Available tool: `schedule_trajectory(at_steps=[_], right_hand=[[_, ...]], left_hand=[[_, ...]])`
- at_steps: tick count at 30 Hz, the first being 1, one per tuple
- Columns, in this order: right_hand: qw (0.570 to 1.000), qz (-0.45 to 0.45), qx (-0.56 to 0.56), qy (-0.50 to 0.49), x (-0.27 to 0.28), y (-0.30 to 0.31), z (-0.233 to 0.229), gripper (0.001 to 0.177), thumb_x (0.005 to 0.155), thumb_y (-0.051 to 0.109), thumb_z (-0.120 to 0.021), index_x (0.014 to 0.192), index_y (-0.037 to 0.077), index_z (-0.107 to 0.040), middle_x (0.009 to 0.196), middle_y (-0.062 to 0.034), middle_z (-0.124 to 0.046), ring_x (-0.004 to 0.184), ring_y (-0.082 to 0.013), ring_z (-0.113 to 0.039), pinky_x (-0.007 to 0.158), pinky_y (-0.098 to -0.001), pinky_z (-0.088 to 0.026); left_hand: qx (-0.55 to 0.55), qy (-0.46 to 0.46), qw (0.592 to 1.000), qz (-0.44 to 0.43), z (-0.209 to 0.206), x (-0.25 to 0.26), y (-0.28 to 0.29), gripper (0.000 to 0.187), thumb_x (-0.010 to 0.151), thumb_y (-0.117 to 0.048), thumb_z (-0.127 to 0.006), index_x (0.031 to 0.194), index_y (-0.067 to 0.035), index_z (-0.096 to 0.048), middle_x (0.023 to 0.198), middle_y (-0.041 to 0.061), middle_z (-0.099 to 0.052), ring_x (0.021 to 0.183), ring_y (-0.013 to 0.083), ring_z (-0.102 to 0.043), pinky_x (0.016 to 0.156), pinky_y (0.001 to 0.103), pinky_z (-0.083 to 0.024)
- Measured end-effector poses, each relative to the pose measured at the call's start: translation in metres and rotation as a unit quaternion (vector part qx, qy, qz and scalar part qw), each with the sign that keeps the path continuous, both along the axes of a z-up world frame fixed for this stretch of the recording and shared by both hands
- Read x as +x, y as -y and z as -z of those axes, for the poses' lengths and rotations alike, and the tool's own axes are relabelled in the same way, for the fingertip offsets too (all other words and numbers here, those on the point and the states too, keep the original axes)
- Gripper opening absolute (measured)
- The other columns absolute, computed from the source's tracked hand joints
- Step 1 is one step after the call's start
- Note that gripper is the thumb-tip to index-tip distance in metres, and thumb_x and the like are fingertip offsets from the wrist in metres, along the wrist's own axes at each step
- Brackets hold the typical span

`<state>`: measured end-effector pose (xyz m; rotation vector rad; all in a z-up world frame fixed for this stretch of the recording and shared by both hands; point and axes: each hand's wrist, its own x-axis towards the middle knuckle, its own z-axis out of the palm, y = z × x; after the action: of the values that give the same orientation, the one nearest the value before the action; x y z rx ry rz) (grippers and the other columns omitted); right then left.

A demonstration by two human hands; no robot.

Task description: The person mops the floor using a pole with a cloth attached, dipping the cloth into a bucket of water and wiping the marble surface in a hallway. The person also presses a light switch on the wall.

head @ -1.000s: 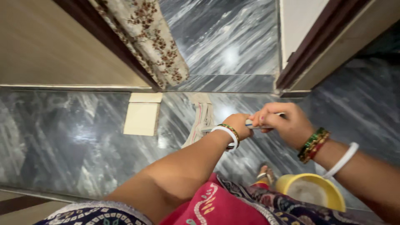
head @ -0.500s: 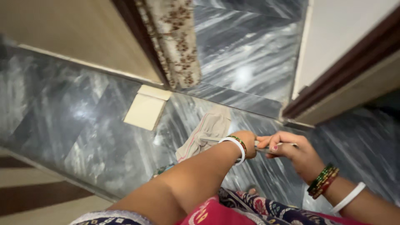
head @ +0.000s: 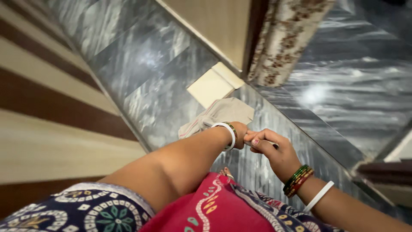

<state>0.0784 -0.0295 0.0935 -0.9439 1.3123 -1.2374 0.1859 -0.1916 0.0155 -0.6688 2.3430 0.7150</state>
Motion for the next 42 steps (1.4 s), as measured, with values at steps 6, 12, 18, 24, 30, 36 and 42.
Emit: schedule_trajectory(at_steps=[6, 12, 18, 24, 30, 36, 42], right_hand=[[0.999, -0.038, 0.005, -0.024, 0.011, 0.070, -0.021, 0.026, 0.098, 0.021, -0.060, 0.101, -0.001, -0.072, 0.105, -0.0113, -0.077, 0.093, -0.0164, -0.072, 0.086, -0.0342, -0.060], [0.997, -0.068, 0.031, -0.004, 0.021, 0.110, -0.039, 0.029, 0.098, 0.024, -0.062, 0.102, -0.003, -0.070, 0.098, -0.0108, -0.076, 0.091, -0.0175, -0.073, 0.086, -0.0335, -0.060], [0.990, -0.133, 0.040, -0.012, 0.020, 0.103, -0.042, 0.036, 0.098, 0.029, -0.061, 0.108, -0.004, -0.071, 0.105, -0.0123, -0.075, 0.098, -0.0175, -0.072, 0.092, -0.0320, -0.058], [0.973, -0.182, -0.025, -0.141, 0.014, 0.089, -0.057, 0.055, 0.099, 0.039, -0.055, 0.139, 0.001, -0.053, 0.130, -0.0116, -0.066, 0.124, -0.0171, -0.059, 0.104, -0.0307, -0.044], [0.965, -0.187, 0.006, -0.182, -0.032, 0.079, -0.069, 0.049, 0.098, 0.040, -0.056, 0.131, 0.005, -0.063, 0.118, -0.0085, -0.071, 0.111, -0.0153, -0.062, 0.097, -0.0306, -0.048], [0.957, -0.203, 0.064, -0.198, -0.083, 0.067, -0.043, 0.041, 0.098, 0.040, -0.059, 0.117, 0.005, -0.071, 0.104, -0.0061, -0.073, 0.095, -0.0163, -0.066, 0.087, -0.0330, -0.055], [0.936, -0.268, 0.105, -0.202, -0.091, 0.058, 0.001, 0.041, 0.098, 0.040, -0.057, 0.112, 0.004, -0.073, 0.112, -0.0057, -0.078, 0.105, -0.0157, -0.071, 0.091, -0.0343, -0.056]], left_hand=[[-0.050, -0.201, 0.970, -0.131, 0.000, 0.035, 0.034, 0.029, 0.082, -0.029, -0.075, 0.107, -0.015, -0.074, 0.108, 0.014, -0.074, 0.102, 0.0344, -0.069, 0.090, 0.043, -0.054], [-0.031, -0.342, 0.906, -0.247, 0.002, 0.056, 0.043, 0.027, 0.083, -0.030, -0.071, 0.108, -0.023, -0.075, 0.105, 0.008, -0.076, 0.100, 0.0313, -0.072, 0.088, 0.039, -0.057], [-0.079, -0.326, 0.909, -0.247, -0.015, 0.058, 0.028, 0.032, 0.081, -0.034, -0.077, 0.110, -0.022, -0.072, 0.108, 0.011, -0.074, 0.103, 0.0348, -0.069, 0.090, 0.043, -0.054], [-0.142, -0.210, 0.908, -0.334, -0.045, 0.076, 0.016, 0.039, 0.073, -0.025, -0.077, 0.112, -0.020, -0.070, 0.104, 0.014, -0.074, 0.102, 0.0370, -0.069, 0.090, 0.047, -0.053], [-0.216, -0.232, 0.857, -0.407, -0.019, 0.117, 0.025, 0.027, 0.073, -0.019, -0.073, 0.100, -0.014, -0.072, 0.099, 0.017, -0.074, 0.096, 0.0406, -0.069, 0.085, 0.048, -0.056], [-0.221, -0.148, 0.713, -0.649, -0.036, 0.190, 0.008, 0.031, 0.077, -0.035, -0.079, 0.093, -0.008, -0.077, 0.095, 0.021, -0.074, 0.095, 0.0380, -0.071, 0.087, 0.046, -0.055], [-0.251, -0.168, 0.547, -0.781, -0.076, 0.220, -0.035, 0.036, 0.079, -0.034, -0.075, 0.099, -0.005, -0.078, 0.097, 0.020, -0.078, 0.095, 0.0342, -0.075, 0.088, 0.042, -0.057]])
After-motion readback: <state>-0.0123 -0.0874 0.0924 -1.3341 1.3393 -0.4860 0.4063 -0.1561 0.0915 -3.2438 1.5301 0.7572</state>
